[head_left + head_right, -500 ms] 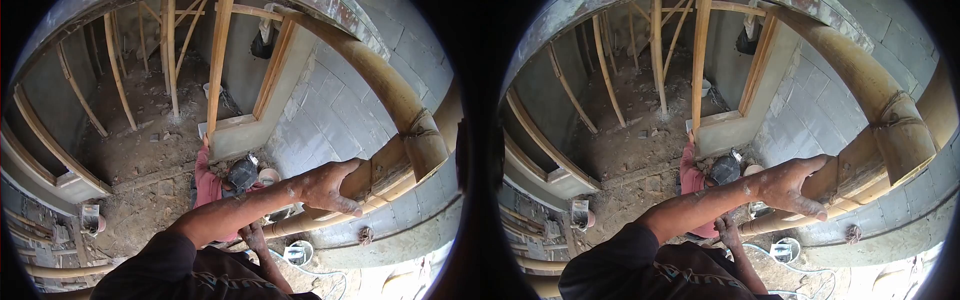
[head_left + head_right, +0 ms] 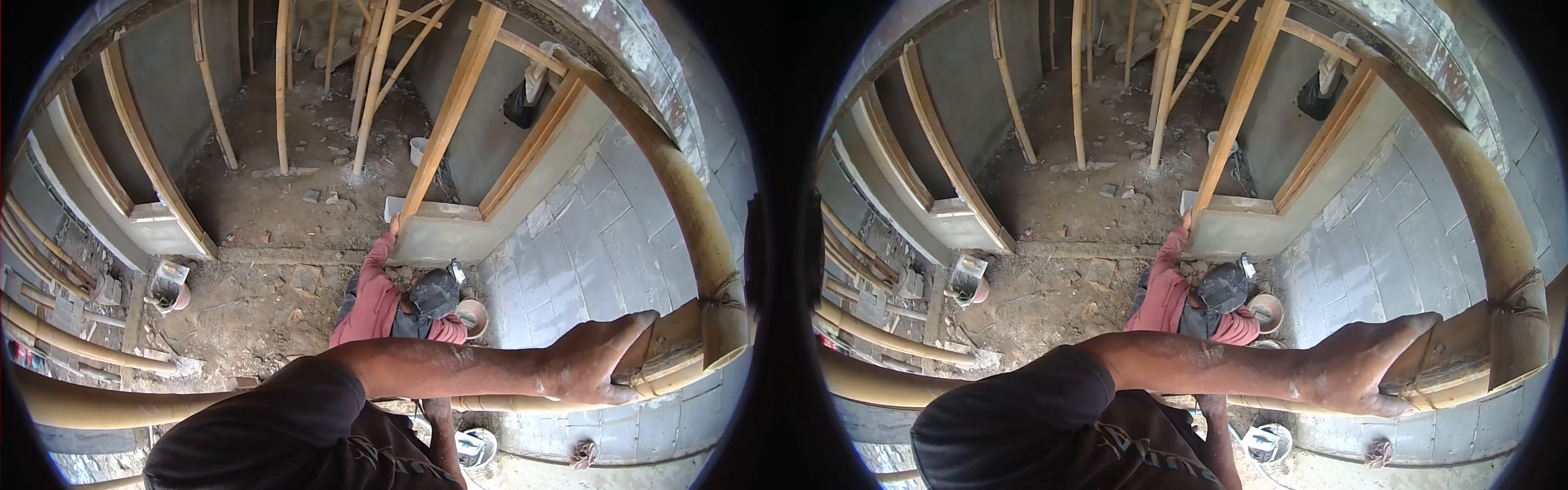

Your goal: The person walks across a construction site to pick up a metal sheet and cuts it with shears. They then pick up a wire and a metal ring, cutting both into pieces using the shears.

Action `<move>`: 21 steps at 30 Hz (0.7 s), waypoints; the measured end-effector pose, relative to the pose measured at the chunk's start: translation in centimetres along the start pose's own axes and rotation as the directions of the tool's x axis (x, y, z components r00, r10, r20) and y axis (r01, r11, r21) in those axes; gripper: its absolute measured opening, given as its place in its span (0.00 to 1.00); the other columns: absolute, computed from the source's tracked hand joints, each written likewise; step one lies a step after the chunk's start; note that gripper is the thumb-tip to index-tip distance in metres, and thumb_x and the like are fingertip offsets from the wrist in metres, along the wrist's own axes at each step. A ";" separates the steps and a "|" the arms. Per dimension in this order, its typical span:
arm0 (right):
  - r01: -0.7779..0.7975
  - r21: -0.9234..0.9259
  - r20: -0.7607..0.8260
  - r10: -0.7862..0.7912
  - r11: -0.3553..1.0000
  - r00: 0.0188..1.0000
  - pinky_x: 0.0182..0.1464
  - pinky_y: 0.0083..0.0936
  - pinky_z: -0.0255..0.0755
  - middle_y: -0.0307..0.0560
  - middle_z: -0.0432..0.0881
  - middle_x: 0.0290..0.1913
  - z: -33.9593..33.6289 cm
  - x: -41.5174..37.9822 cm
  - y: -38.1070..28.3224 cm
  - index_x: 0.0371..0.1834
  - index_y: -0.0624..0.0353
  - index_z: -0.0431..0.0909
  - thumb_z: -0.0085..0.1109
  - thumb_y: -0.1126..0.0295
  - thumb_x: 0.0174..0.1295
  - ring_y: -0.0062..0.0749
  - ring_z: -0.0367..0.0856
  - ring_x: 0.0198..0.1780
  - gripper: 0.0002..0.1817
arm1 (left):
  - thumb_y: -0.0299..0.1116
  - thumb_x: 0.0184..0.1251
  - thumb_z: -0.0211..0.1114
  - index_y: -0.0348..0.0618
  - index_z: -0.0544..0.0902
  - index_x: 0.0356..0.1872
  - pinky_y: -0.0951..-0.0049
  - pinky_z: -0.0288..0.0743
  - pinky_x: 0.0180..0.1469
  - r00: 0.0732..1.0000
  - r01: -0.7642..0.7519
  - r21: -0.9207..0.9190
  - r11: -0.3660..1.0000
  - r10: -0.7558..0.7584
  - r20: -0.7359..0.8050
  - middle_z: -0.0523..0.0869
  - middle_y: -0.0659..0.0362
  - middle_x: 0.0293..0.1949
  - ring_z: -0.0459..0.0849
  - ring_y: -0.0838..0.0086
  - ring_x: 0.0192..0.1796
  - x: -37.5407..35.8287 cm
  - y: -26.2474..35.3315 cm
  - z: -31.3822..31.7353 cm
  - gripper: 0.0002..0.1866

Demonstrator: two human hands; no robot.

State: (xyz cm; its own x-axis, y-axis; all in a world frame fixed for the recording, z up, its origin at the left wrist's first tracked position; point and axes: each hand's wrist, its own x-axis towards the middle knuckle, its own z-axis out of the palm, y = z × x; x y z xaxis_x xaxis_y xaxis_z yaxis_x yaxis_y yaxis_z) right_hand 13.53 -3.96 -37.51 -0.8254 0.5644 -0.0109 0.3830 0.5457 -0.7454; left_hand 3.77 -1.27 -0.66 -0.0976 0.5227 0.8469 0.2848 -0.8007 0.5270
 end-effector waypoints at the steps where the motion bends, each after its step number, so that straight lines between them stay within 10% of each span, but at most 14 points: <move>1: 0.000 -0.020 0.002 0.000 1.000 1.000 0.66 0.41 0.61 0.55 0.75 0.61 0.1 -0.1 0.5 0.58 0.57 0.75 0.51 0.61 0.68 0.52 0.69 0.64 0.19 | 0.38 0.46 0.77 0.27 0.56 0.65 0.58 0.82 0.42 1.000 -0.009 0.035 0.999 0.010 -0.011 0.76 0.33 0.50 0.85 0.45 0.40 0.0 0.1 0.2 0.49; 4: -0.053 -0.103 0.062 0.060 0.993 0.996 0.73 0.40 0.53 0.55 0.68 0.69 0.0 -0.5 0.7 0.66 0.54 0.70 0.50 0.61 0.68 0.51 0.60 0.72 0.24 | 0.36 0.47 0.76 0.26 0.55 0.65 0.59 0.82 0.36 1.000 -0.008 0.067 0.998 0.010 -0.028 0.76 0.31 0.49 0.85 0.46 0.34 -0.3 0.3 0.6 0.48; 12: 0.084 -0.045 0.107 -0.079 0.995 0.991 0.74 0.39 0.51 0.58 0.69 0.68 4.3 0.8 8.9 0.68 0.63 0.66 0.48 0.59 0.71 0.50 0.62 0.71 0.27 | 0.33 0.47 0.77 0.30 0.47 0.72 0.57 0.67 0.66 0.996 -0.013 -0.096 0.995 0.022 0.090 0.65 0.33 0.64 0.71 0.43 0.64 -2.0 1.0 -2.5 0.56; 13: 0.261 -0.240 -0.138 -0.299 0.935 0.944 0.61 0.43 0.70 0.58 0.80 0.54 4.3 1.0 6.4 0.58 0.64 0.73 0.48 0.61 0.73 0.51 0.78 0.56 0.19 | 0.34 0.48 0.77 0.30 0.48 0.72 0.57 0.64 0.69 0.993 0.018 -0.081 0.997 -0.009 0.114 0.65 0.35 0.65 0.69 0.46 0.66 -3.1 0.6 -3.7 0.56; 14: 0.086 0.154 -0.104 -0.070 0.984 0.992 0.52 0.39 0.73 0.55 0.80 0.51 2.6 1.5 1.8 0.52 0.61 0.74 0.50 0.61 0.72 0.46 0.79 0.50 0.16 | 0.36 0.49 0.77 0.31 0.49 0.73 0.58 0.60 0.72 0.989 0.049 -0.066 0.997 -0.040 0.144 0.64 0.37 0.66 0.66 0.48 0.69 -4.6 0.1 -5.4 0.55; 16: -0.337 0.758 0.208 0.283 0.559 0.936 0.35 0.32 0.78 0.50 0.82 0.43 -0.9 2.4 -7.0 0.42 0.56 0.77 0.55 0.62 0.69 0.36 0.82 0.38 0.09 | 0.43 0.57 0.73 0.32 0.57 0.71 0.59 0.61 0.72 0.968 0.190 0.090 0.978 -0.202 0.151 0.66 0.41 0.67 0.67 0.53 0.69 -8.8 -1.4 -8.9 0.46; 17: -0.327 0.793 0.150 0.355 0.515 0.923 0.25 0.23 0.75 0.47 0.81 0.38 -0.7 2.7 -8.5 0.39 0.55 0.75 0.55 0.61 0.71 0.28 0.80 0.31 0.10 | 0.41 0.60 0.71 0.34 0.63 0.68 0.60 0.64 0.70 0.958 0.242 0.155 0.958 -0.261 0.116 0.70 0.42 0.63 0.71 0.55 0.66 -12.0 -3.2 -10.3 0.39; 21: -0.366 0.918 0.264 0.450 0.154 0.853 0.38 0.44 0.81 0.44 0.81 0.34 -0.1 3.8 -7.2 0.39 0.56 0.75 0.49 0.62 0.73 0.36 0.81 0.34 0.10 | 0.28 0.61 0.64 0.37 0.69 0.65 0.61 0.67 0.65 0.791 0.521 0.390 0.759 -0.601 0.113 0.76 0.44 0.57 0.75 0.56 0.62 -27.3 -5.4 -15.1 0.29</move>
State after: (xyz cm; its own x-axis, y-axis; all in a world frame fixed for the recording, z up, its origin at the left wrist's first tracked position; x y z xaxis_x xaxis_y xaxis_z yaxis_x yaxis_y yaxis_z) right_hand 7.68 -5.69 -32.13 -0.6412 0.5633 -0.5210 -0.0200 -0.6910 -0.7225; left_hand -9.47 -15.62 -25.53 -0.1403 0.9280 0.3451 0.5375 -0.2213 0.8137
